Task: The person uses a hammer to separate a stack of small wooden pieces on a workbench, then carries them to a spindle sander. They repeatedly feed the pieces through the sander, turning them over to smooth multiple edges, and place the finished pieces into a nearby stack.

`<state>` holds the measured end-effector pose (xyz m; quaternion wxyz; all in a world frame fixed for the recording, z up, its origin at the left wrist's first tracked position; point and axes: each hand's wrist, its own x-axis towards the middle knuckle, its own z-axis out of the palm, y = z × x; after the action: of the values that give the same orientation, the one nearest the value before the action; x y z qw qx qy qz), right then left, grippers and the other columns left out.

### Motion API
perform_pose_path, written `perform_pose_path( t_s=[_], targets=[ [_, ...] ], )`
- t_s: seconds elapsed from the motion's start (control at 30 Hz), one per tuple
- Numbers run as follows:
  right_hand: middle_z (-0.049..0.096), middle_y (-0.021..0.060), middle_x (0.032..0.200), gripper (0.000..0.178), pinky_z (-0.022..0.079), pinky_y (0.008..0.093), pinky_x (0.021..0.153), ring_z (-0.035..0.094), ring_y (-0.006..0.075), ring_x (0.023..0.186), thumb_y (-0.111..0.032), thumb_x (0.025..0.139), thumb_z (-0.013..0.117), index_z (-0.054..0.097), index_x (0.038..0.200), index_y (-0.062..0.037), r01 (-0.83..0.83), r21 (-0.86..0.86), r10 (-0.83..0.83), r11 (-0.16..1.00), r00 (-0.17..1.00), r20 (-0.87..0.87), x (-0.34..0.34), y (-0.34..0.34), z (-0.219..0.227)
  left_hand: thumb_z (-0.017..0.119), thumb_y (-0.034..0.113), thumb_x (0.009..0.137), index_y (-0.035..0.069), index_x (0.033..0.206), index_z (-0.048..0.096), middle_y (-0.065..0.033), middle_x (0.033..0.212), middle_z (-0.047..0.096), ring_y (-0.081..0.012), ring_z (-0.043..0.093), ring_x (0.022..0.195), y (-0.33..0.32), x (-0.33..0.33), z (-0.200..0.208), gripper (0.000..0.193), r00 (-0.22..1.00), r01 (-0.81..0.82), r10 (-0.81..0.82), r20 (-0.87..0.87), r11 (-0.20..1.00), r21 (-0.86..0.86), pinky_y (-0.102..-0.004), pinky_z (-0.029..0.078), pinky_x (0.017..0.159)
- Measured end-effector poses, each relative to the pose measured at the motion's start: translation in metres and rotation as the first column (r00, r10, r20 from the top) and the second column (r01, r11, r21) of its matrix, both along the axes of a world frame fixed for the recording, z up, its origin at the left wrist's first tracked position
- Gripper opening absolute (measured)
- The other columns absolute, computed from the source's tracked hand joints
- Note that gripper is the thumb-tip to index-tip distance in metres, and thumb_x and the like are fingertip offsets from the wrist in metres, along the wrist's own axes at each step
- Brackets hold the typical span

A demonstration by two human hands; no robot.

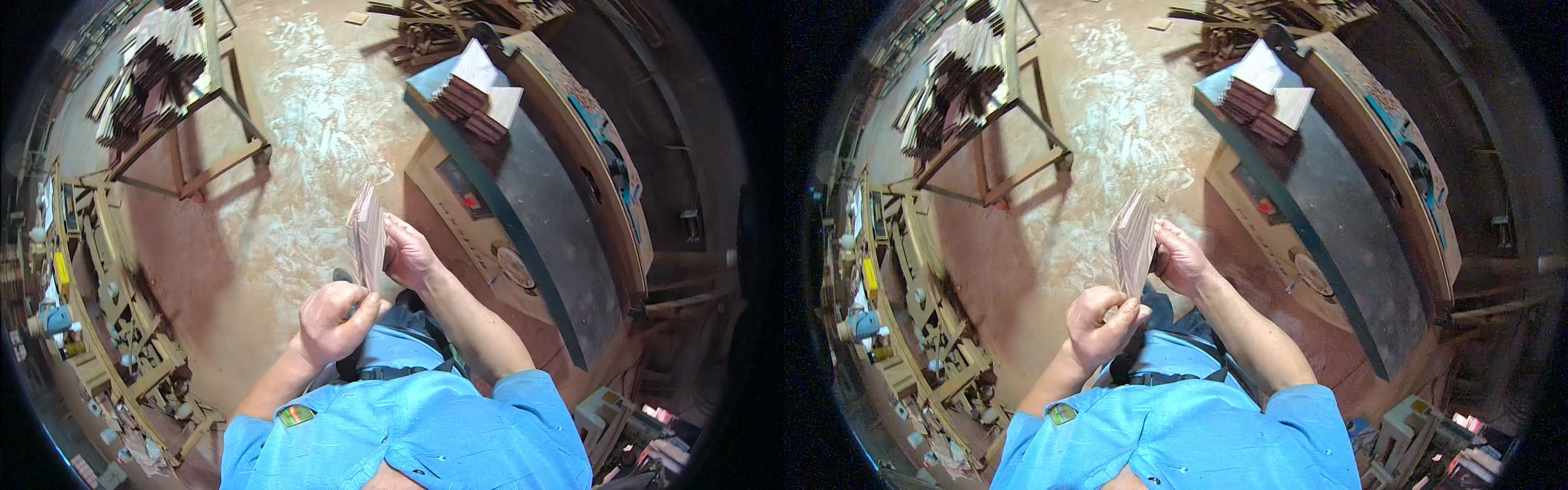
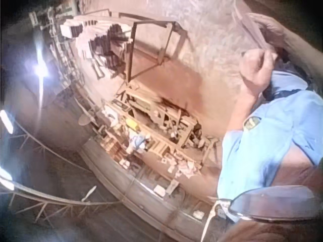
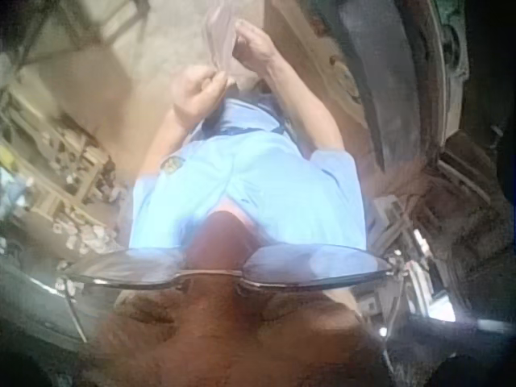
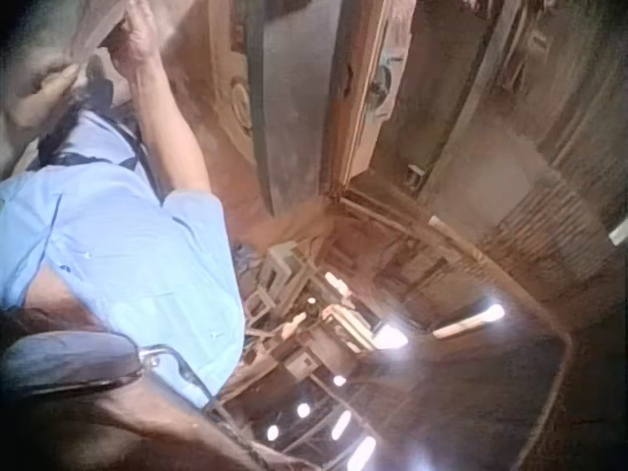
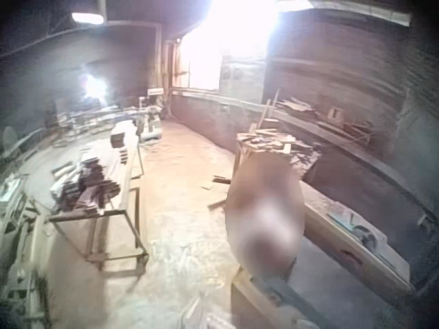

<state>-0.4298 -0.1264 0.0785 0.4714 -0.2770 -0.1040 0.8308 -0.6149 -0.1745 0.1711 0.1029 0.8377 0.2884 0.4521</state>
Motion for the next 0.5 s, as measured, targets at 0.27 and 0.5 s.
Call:
perform_pose_path(
  t_s=[0.27, 0.5],
  targets=[
    [0.067, 0.0057, 0.118, 0.028, 0.053, 0.0407, 0.095, 0.066, 0.0200, 0.106, -0.028, 0.103, 0.052, 0.058, 0.124, -0.0106, -0.114, -0.071, 0.114, 0.991, 0.993, -0.003, -0.080, 0.024, 0.017, 0.086, 0.010, 0.071, 0.008, 0.100, 0.068, -0.0074, 0.090, 0.061, -0.0240, 0.063, 0.074, 0.008, -0.067, 0.006, 0.035, 0.991, -0.130, 0.131, 0.021, 0.991, -0.034, -0.0348, 0.052, 0.058],
    [0.067, 0.0049, 0.119, 0.034, 0.052, 0.0402, 0.093, 0.065, 0.0197, 0.106, -0.033, 0.103, 0.051, 0.058, 0.128, -0.0118, -0.202, -0.071, 0.203, 0.977, 0.979, 0.006, -0.111, 0.034, 0.022, 0.086, 0.010, 0.072, 0.007, 0.100, 0.069, -0.0077, 0.091, 0.061, -0.0245, 0.063, 0.075, 0.013, -0.087, 0.013, 0.033, 0.969, -0.238, 0.243, 0.047, 0.967, -0.088, -0.0346, 0.052, 0.060]
  ],
)
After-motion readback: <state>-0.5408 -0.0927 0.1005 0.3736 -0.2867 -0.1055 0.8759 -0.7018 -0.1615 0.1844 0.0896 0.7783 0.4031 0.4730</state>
